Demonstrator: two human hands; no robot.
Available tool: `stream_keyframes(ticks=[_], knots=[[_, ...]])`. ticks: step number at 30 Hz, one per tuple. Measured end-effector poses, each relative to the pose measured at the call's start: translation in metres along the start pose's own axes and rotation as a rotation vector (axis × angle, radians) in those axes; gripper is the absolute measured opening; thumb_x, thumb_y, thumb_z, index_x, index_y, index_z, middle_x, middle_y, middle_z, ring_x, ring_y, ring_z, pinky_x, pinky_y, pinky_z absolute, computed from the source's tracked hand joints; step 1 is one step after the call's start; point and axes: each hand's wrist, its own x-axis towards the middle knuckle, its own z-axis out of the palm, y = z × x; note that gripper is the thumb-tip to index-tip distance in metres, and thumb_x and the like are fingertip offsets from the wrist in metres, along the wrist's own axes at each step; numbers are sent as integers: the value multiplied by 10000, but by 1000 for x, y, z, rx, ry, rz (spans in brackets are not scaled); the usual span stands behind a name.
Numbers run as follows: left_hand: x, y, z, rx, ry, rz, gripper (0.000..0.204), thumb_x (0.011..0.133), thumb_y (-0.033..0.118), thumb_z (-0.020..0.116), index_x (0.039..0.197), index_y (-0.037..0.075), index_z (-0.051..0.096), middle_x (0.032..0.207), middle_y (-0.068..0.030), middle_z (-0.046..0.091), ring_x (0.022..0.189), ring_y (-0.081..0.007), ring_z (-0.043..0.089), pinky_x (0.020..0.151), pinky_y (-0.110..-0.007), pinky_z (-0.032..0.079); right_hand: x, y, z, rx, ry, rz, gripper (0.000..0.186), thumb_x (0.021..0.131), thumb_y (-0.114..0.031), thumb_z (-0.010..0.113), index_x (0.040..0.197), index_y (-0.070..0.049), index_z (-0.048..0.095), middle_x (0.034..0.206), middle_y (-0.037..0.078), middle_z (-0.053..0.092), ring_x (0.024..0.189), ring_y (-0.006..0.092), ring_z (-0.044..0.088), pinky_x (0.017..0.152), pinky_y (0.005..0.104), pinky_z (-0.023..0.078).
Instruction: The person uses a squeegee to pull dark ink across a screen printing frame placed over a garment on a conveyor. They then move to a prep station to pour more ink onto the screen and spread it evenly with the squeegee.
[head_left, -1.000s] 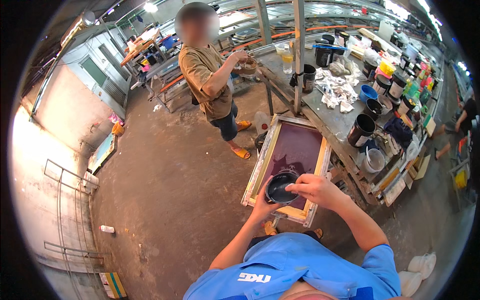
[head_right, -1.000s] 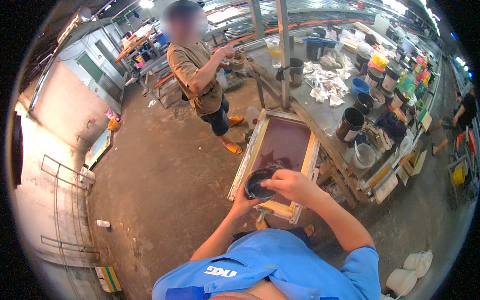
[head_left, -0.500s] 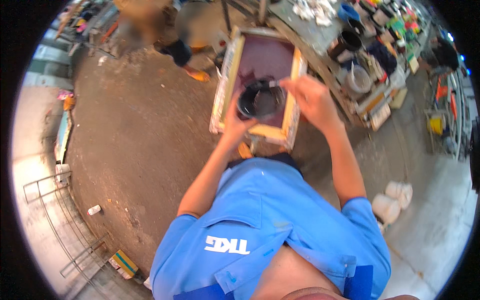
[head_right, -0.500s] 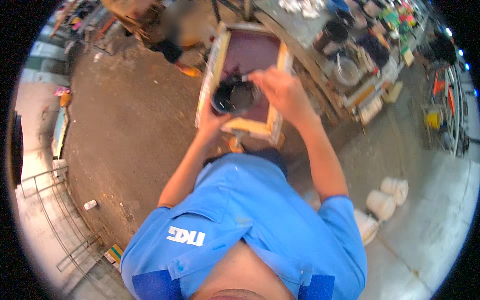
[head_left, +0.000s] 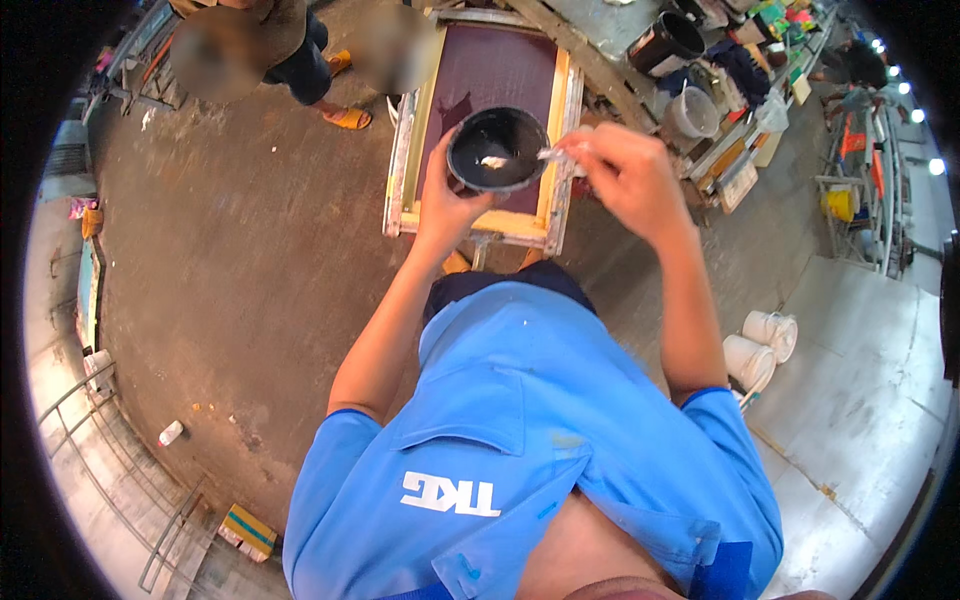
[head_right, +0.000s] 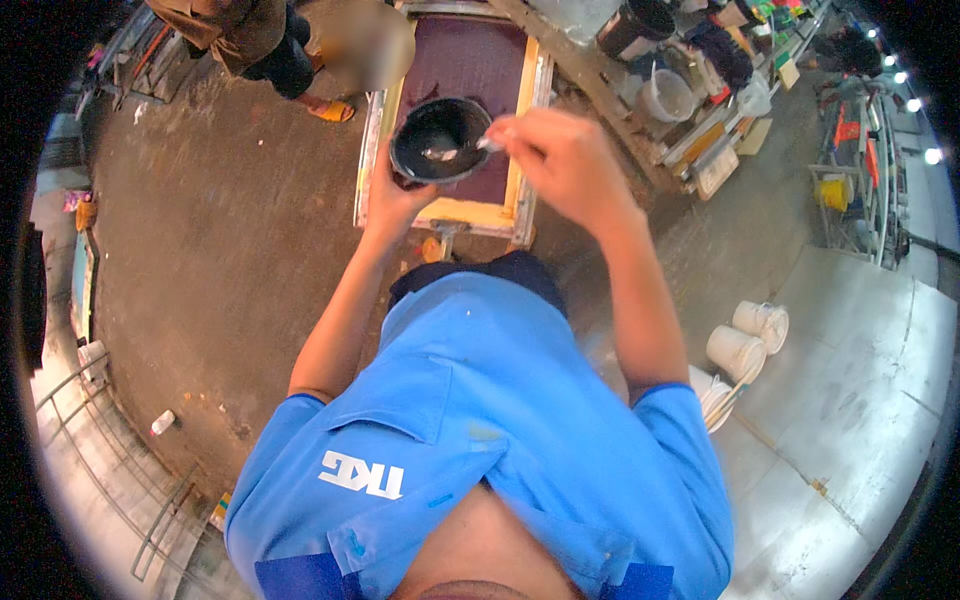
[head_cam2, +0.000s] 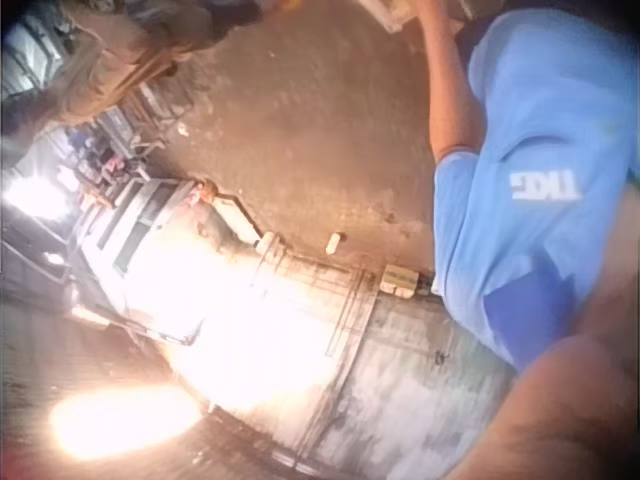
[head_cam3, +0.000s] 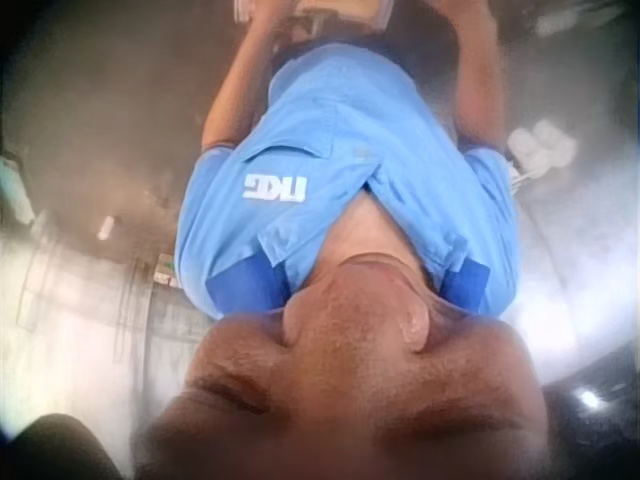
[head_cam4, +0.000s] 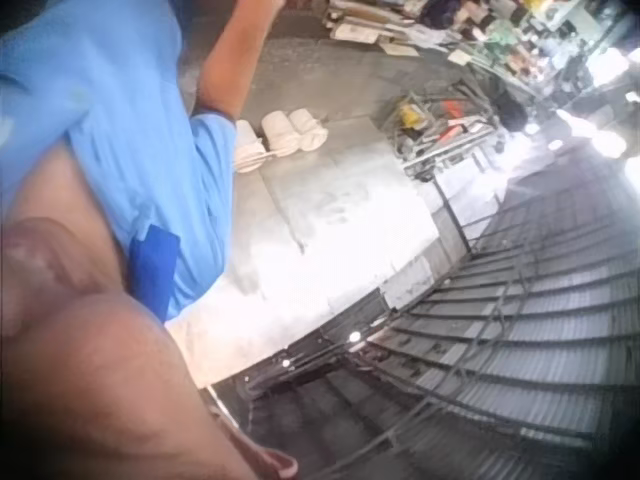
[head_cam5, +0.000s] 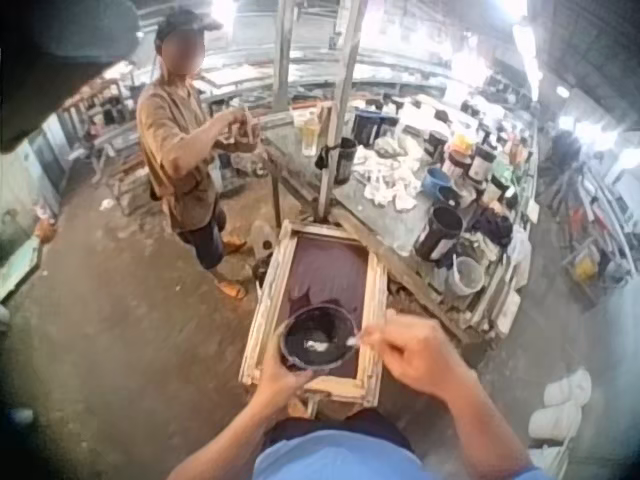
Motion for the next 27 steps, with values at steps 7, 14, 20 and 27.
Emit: stream_keyframes(ticks=[7,14,20,27], knots=[[14,1,17,-13,-13,52,951,671,-65,820,1476,55,331,1411,-116,450,1315,-246,506,1073,-376,486,6,3,-13,-97,102,82,127,922,-119,661,995,-53,742,745,111,637,690,270,626,645,369,489],[10,-8,39,-55,-161,-50,937,669,-51,837,1466,61,356,1396,-110,495,1277,-238,544,1063,-378,497,-1,7,-19,-75,70,104,152,931,-154,647,979,-38,733,816,165,665,737,328,646,667,383,493],[1,-24,75,-125,-159,-35,939,647,7,891,1446,30,398,1369,-126,554,1265,-240,557,1092,-385,459,-5,63,-44,-7,-124,227,251,950,-253,624,1017,-32,724,840,186,661,798,378,642,728,442,494],[-5,-22,114,-263,-24,-205,977,649,-7,882,1473,37,358,1415,-126,505,1294,-230,522,1103,-384,436,18,191,-83,-149,230,284,814,852,-496,754,1417,31,497,873,111,533,809,227,529,786,341,475]])
